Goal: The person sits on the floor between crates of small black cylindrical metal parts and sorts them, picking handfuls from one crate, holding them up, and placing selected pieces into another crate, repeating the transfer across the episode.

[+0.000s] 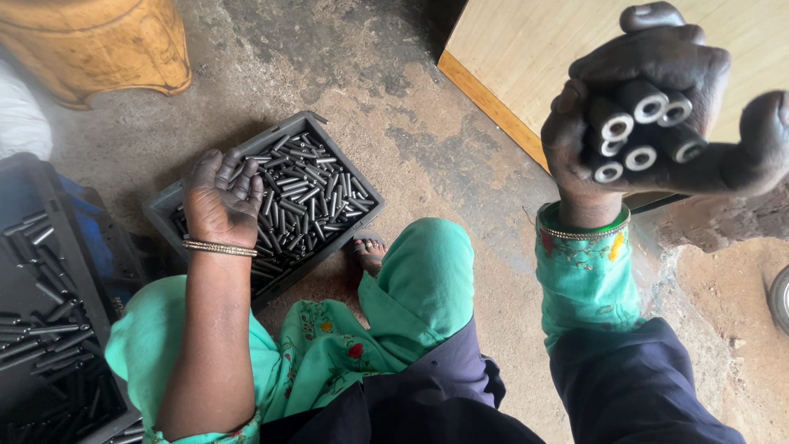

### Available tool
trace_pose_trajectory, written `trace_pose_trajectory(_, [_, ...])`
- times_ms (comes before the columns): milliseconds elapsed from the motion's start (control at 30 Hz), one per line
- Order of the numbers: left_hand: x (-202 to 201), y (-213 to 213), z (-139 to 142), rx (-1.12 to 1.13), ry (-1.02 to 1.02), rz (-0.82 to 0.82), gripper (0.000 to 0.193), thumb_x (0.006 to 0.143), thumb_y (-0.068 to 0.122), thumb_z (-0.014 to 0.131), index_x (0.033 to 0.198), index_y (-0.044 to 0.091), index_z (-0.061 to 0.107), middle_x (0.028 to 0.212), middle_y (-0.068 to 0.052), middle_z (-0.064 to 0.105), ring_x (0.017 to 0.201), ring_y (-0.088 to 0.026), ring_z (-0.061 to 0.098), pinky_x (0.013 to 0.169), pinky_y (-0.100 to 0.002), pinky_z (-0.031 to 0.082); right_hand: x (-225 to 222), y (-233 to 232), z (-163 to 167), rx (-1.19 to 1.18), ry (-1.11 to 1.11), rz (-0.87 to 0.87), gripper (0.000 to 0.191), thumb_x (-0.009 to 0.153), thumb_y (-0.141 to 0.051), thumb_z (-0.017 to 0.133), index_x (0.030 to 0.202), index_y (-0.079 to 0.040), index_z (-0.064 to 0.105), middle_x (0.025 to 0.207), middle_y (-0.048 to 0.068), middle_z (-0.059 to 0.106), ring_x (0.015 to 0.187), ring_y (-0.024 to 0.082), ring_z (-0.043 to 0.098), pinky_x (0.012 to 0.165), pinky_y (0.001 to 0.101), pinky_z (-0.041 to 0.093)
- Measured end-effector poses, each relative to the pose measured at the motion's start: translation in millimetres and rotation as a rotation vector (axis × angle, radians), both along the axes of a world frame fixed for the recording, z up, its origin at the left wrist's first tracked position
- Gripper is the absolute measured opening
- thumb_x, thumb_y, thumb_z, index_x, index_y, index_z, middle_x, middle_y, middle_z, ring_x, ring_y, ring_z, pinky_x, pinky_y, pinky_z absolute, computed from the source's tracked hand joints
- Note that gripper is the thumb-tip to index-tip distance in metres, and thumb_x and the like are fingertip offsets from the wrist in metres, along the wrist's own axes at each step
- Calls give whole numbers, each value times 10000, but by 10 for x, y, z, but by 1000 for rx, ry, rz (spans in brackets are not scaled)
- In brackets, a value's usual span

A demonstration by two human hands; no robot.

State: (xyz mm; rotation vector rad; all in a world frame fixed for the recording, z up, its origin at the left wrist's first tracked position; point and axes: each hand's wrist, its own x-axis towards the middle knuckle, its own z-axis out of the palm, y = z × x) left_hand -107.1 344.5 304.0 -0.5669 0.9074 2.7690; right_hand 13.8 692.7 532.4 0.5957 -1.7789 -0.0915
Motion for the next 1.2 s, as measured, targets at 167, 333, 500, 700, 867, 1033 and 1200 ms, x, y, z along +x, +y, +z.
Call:
trace_pose_trajectory(167, [-32, -22, -55, 1, 5, 9, 347, 881, 244, 725, 1177, 178, 555, 1149, -44, 637, 1054, -226, 635, 955, -398, 492, -29, 16, -27, 10, 2, -17, 423, 917, 77, 665, 1184, -137, 415, 867, 141, 661, 889, 273, 675, 894, 453, 512])
trace_pose_trajectory(333, [-50, -37, -102, 5, 12, 9, 332, 887, 232, 731, 1165, 177, 557, 1151, -45, 639, 1050, -233, 643, 949, -398, 491, -39, 42, -39, 9, 3, -30, 358, 935, 65, 659, 1149, -122, 442, 865, 140, 662, 881, 270, 674, 882, 443, 514])
trace_pose_trajectory(500, [-55, -44, -102, 4, 7, 15, 336, 885, 230, 726, 1171, 179, 557, 1149, -46, 641, 1050, -234, 640, 948, -400, 492, -27, 81, -20, 11, 8, -49, 294, 952, 54, 652, 1115, -107, 468, 863, 138, 663, 873, 267, 672, 871, 433, 515])
trace_pose_trajectory(700, [-30, -34, -68, -11, 8, 25, 345, 887, 219, 728, 1175, 176, 543, 1142, -52, 637, 1047, -233, 645, 944, -397, 503, 30, 149, 23, 28, 17, -55, 218, 973, 40, 644, 1073, -90, 499, 860, 135, 664, 864, 263, 671, 858, 421, 516])
trace_pose_trajectory(867, [-35, -25, -54, -12, 6, 30, 346, 887, 209, 728, 1174, 175, 537, 1145, -54, 637, 1040, -233, 651, 931, -396, 509, 83, 222, 79, 42, 28, -62, 159, 991, 28, 637, 1039, -75, 525, 858, 134, 665, 856, 260, 670, 847, 411, 518])
trace_pose_trajectory(1033, [-31, -31, -53, -21, 0, 39, 350, 882, 215, 726, 1174, 187, 534, 1147, -54, 632, 1027, -235, 652, 909, -400, 512, 109, 269, 119, 59, 36, -83, 110, 1009, 16, 631, 1005, -60, 552, 856, 132, 666, 848, 257, 669, 835, 401, 519])
trace_pose_trajectory(1200, [-27, -35, -53, -14, -2, 44, 370, 870, 211, 742, 1174, 198, 531, 1150, -56, 637, 1016, -236, 661, 897, -398, 515, 132, 298, 138, 68, 40, -97, 88, 1026, 4, 624, 970, -45, 578, 854, 130, 667, 840, 253, 667, 824, 391, 520])
